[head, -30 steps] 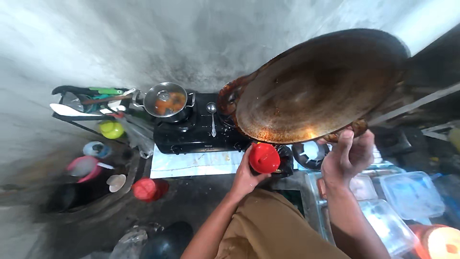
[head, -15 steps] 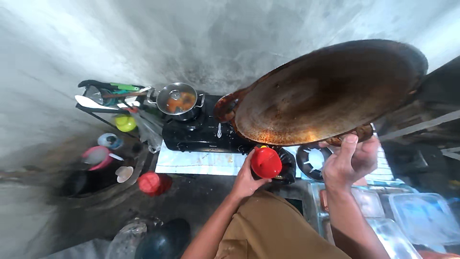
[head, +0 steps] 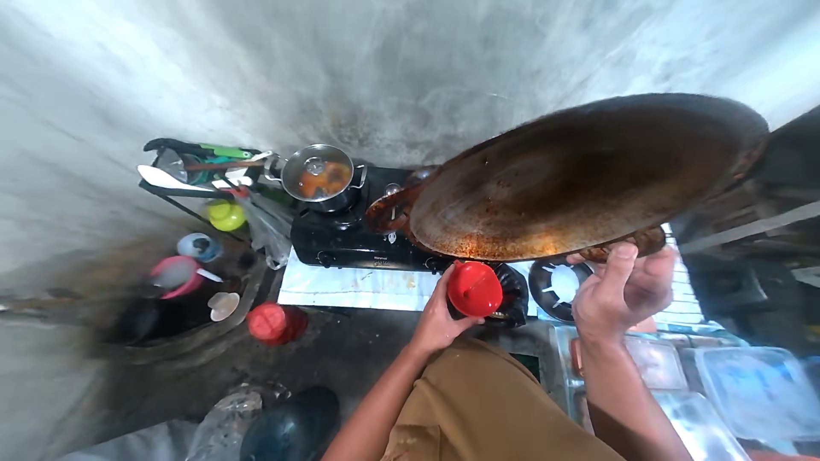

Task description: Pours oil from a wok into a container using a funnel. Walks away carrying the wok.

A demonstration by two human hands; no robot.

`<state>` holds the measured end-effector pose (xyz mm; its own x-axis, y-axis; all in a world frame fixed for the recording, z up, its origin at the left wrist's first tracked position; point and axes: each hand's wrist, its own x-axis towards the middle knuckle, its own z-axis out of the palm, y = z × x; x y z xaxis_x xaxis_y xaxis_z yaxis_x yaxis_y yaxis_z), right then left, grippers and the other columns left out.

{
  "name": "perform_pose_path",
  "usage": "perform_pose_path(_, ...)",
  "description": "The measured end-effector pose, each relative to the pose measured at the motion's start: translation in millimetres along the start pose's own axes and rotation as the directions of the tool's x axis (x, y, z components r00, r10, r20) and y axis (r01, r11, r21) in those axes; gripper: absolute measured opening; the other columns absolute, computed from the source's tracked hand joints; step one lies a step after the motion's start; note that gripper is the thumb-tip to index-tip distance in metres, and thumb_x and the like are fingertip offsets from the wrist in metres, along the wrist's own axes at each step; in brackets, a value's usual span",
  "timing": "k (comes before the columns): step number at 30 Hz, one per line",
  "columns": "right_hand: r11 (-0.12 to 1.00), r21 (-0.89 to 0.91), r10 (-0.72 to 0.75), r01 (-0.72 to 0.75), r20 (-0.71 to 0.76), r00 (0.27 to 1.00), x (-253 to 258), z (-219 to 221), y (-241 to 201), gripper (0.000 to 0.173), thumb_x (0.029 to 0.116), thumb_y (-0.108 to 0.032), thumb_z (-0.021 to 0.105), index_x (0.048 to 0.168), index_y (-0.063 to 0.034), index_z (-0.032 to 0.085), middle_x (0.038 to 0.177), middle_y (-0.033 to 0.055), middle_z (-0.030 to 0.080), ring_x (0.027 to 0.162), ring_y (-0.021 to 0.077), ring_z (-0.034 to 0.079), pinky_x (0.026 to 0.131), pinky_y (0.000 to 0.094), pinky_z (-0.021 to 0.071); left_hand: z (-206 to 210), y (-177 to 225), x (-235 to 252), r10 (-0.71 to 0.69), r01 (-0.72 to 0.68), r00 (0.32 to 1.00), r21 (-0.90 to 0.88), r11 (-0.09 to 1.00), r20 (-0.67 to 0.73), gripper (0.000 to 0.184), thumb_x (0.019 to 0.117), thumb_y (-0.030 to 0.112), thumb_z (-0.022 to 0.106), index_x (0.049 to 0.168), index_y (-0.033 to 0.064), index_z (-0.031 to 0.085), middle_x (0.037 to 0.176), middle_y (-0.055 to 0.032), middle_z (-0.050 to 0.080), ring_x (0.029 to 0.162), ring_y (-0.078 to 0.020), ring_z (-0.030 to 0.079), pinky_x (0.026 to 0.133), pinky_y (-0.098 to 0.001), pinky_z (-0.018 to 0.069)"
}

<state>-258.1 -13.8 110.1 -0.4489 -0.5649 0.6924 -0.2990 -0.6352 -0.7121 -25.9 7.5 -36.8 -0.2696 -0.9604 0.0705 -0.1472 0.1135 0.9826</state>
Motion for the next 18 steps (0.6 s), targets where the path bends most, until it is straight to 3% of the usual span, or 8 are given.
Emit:
perform_pose_path(6, 1.0, -0.016, -0.025, 0.025, -0.02, 0.999, -3.1, -0.7, -0.3, 0.015, 0.1057, -0.006, 0.048, 0.116, -0.006, 0.059, 0.09, 0.0018, 0.07, 0.071, 0.0198, 0.072, 0.062, 0.0415, 0.0649, -1.4, -1.7, -1.4, 0.005, -0.005, 1.0, 0.007, 1.0, 0.003, 0.12, 0.0704, 0.035, 0.096, 0.162, 0.009, 0.022, 0.156, -0.0116, 0.045, 0.137, -0.0176, 0.053, 0.112, -0.0376, 0.0511)
perform_pose_path(11, 1.0, -0.005, -0.024, 0.024, -0.011, 1.0, -8.4, -2.2, -3.2, 0.016, 0.1055, -0.006, 0.049, 0.117, -0.007, 0.059, 0.092, 0.0009, 0.07, 0.073, 0.0188, 0.072, 0.063, 0.0399, 0.0651, -0.5, -6.9, -4.3, 0.053, -0.053, 0.999, -0.011, 0.999, -0.012, 0.126, 0.0712, 0.035, 0.095, 0.162, 0.0074, 0.012, 0.155, -0.0149, 0.045, 0.137, -0.0186, 0.053, 0.112, -0.0378, 0.0503)
perform_pose_path(18, 1.0, -0.027, -0.009, 0.008, -0.007, 1.0, -16.6, -4.4, -4.4, 0.015, 0.1058, -0.007, 0.049, 0.117, -0.0097, 0.059, 0.093, -0.002, 0.07, 0.074, 0.0154, 0.072, 0.064, 0.0366, 0.065, 1.5, -12.7, -5.5, 0.048, -0.048, 0.999, 0.017, 0.999, -0.025, 0.122, 0.0746, 0.032, 0.093, 0.161, 0.0028, 0.011, 0.155, -0.0179, 0.044, 0.139, -0.0188, 0.051, 0.114, -0.037, 0.0477)
